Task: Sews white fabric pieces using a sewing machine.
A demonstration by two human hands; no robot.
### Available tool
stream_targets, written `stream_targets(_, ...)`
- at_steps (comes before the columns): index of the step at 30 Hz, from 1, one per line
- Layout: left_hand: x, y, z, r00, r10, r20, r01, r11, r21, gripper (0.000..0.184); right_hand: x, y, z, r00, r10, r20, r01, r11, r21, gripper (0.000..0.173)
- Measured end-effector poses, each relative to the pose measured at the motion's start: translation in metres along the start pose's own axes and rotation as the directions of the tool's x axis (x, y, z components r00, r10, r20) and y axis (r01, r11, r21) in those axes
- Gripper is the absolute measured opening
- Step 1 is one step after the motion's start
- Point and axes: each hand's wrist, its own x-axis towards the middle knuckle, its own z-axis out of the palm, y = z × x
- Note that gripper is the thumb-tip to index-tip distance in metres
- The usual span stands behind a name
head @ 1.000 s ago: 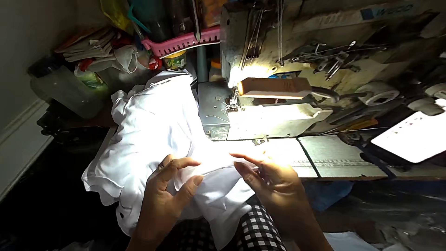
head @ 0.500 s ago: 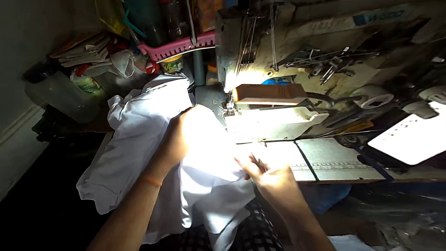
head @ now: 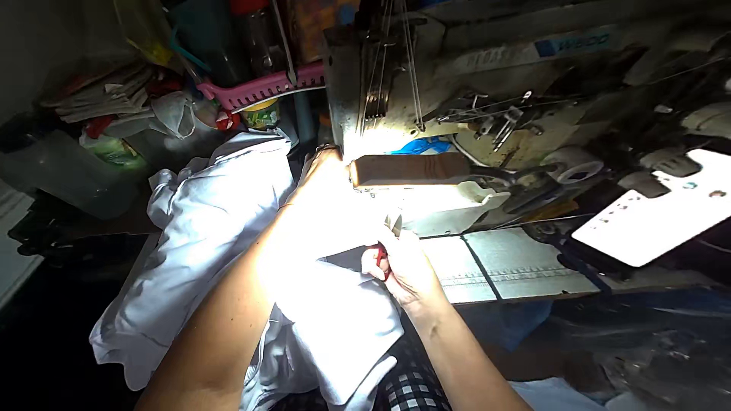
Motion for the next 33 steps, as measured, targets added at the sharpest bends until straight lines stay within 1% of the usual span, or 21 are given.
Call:
stream_targets(3, 0.002, 0.000, -0.003, 1.000, 0.000, 0.016, 0.000, 1.000, 0.013, 0.028, -0.003, 0.003, -0.005, 0.999, -0.053, 0.007, 0.053, 0.996, -0.076, 0.028)
stream_targets(6, 0.001, -0.004, -0.005, 1.000, 0.009, 0.014, -0.009, 1.000, 0.006, 0.030, -0.006, -0.003, -0.012, 0.993, -0.118, -0.001, 0.115, 0.973, -0.202, 0.029)
stream_targets(8, -0.003, -0.006, 0.000, 0.999, 0.026, -0.022, -0.026, 1.000, -0.013, 0.038, -0.005, -0.005, -0.009, 0.987, -0.159, -0.017, 0.146, 0.941, -0.305, 0.027)
stream_targets(10, -0.016, -0.004, 0.001, 0.994, 0.068, -0.084, -0.070, 0.998, -0.009, 0.054, 0.001, -0.007, -0.003, 0.974, -0.226, -0.030, 0.200, 0.910, -0.363, 0.022)
stream_targets(12, -0.032, 0.014, -0.017, 0.994, 0.092, -0.067, -0.089, 0.995, 0.051, 0.070, 0.003, -0.006, -0.002, 0.964, -0.267, -0.011, 0.238, 0.876, -0.420, 0.020)
stream_targets(13, -0.039, 0.027, -0.035, 0.996, 0.093, -0.011, -0.092, 0.992, 0.086, 0.066, 0.002, -0.005, -0.004, 0.960, -0.280, 0.013, 0.255, 0.852, -0.457, 0.022)
stream_targets(14, -0.039, 0.027, -0.039, 0.989, 0.139, -0.045, -0.133, 0.985, 0.108, 0.056, 0.001, -0.004, -0.007, 0.956, -0.290, 0.034, 0.268, 0.826, -0.495, 0.022)
stream_targets(16, -0.028, 0.008, -0.027, 0.930, 0.259, -0.263, -0.234, 0.965, 0.120, 0.032, -0.002, -0.006, -0.013, 0.952, -0.304, 0.034, 0.265, 0.766, -0.586, 0.026)
stream_targets(17, -0.033, 0.009, -0.038, 0.929, 0.244, -0.279, -0.231, 0.970, 0.078, 0.024, -0.005, -0.009, -0.016, 0.938, -0.346, 0.033, 0.289, 0.722, -0.629, 0.028)
stream_targets(18, -0.046, 0.018, -0.060, 0.956, 0.179, -0.233, -0.188, 0.982, -0.019, 0.019, -0.008, -0.012, -0.018, 0.907, -0.417, 0.050, 0.343, 0.667, -0.661, 0.027)
stream_targets(19, -0.064, 0.021, -0.076, 0.961, 0.127, -0.245, -0.151, 0.985, -0.083, 0.015, -0.009, -0.014, -0.022, 0.860, -0.504, 0.077, 0.412, 0.600, -0.685, 0.026)
stream_targets(21, -0.119, 0.019, -0.093, 0.960, 0.027, -0.278, -0.047, 0.997, -0.066, 0.021, -0.008, -0.019, -0.027, 0.756, -0.635, 0.162, 0.525, 0.439, -0.729, 0.022)
stream_targets(23, -0.180, 0.007, -0.089, 0.971, -0.124, -0.205, 0.118, 0.992, -0.041, 0.034, -0.009, -0.026, -0.025, 0.729, -0.621, 0.288, 0.548, 0.279, -0.788, 0.025)
stream_targets(25, -0.208, -0.008, -0.068, 0.967, -0.234, -0.098, 0.226, 0.970, -0.084, 0.032, -0.010, -0.028, -0.018, 0.740, -0.561, 0.372, 0.532, 0.149, -0.834, 0.026)
stream_targets(26, -0.209, -0.011, -0.063, 0.968, -0.230, -0.101, 0.219, 0.969, -0.115, 0.028, -0.011, -0.027, -0.016, 0.747, -0.537, 0.392, 0.543, 0.153, -0.826, 0.023)
stream_targets(27, -0.204, -0.010, -0.066, 0.966, -0.215, -0.143, 0.196, 0.971, -0.134, 0.021, -0.013, -0.026, -0.014, 0.773, -0.501, 0.389, 0.558, 0.245, -0.793, 0.020)
stream_targets(28, -0.196, -0.008, -0.073, 0.953, -0.187, -0.238, 0.158, 0.978, -0.136, 0.016, -0.015, -0.027, -0.011, 0.819, -0.436, 0.373, 0.553, 0.426, -0.716, 0.015)
stream_targets(29, -0.187, -0.007, -0.080, 0.927, -0.165, -0.338, 0.129, 0.984, -0.127, 0.014, -0.018, -0.029, -0.005, 0.876, -0.328, 0.355, 0.481, 0.663, -0.574, 0.011)
stream_targets(30, -0.178, -0.007, -0.083, 0.896, -0.146, -0.419, 0.107, 0.987, -0.116, 0.016, -0.019, -0.029, -0.002, 0.912, -0.186, 0.366, 0.330, 0.862, -0.384, 0.009)
stream_targets(31, -0.169, -0.010, -0.077, 0.873, -0.141, -0.467, 0.104, 0.989, -0.104, 0.018, -0.019, -0.028, -0.001, 0.918, -0.063, 0.392, 0.161, 0.961, -0.223, 0.011)
stream_targets(33, -0.161, -0.023, -0.050, 0.888, -0.179, -0.424, 0.157, 0.984, -0.084, 0.019, -0.016, -0.024, -0.006, 0.889, 0.105, 0.446, -0.049, 0.990, -0.136, 0.015)
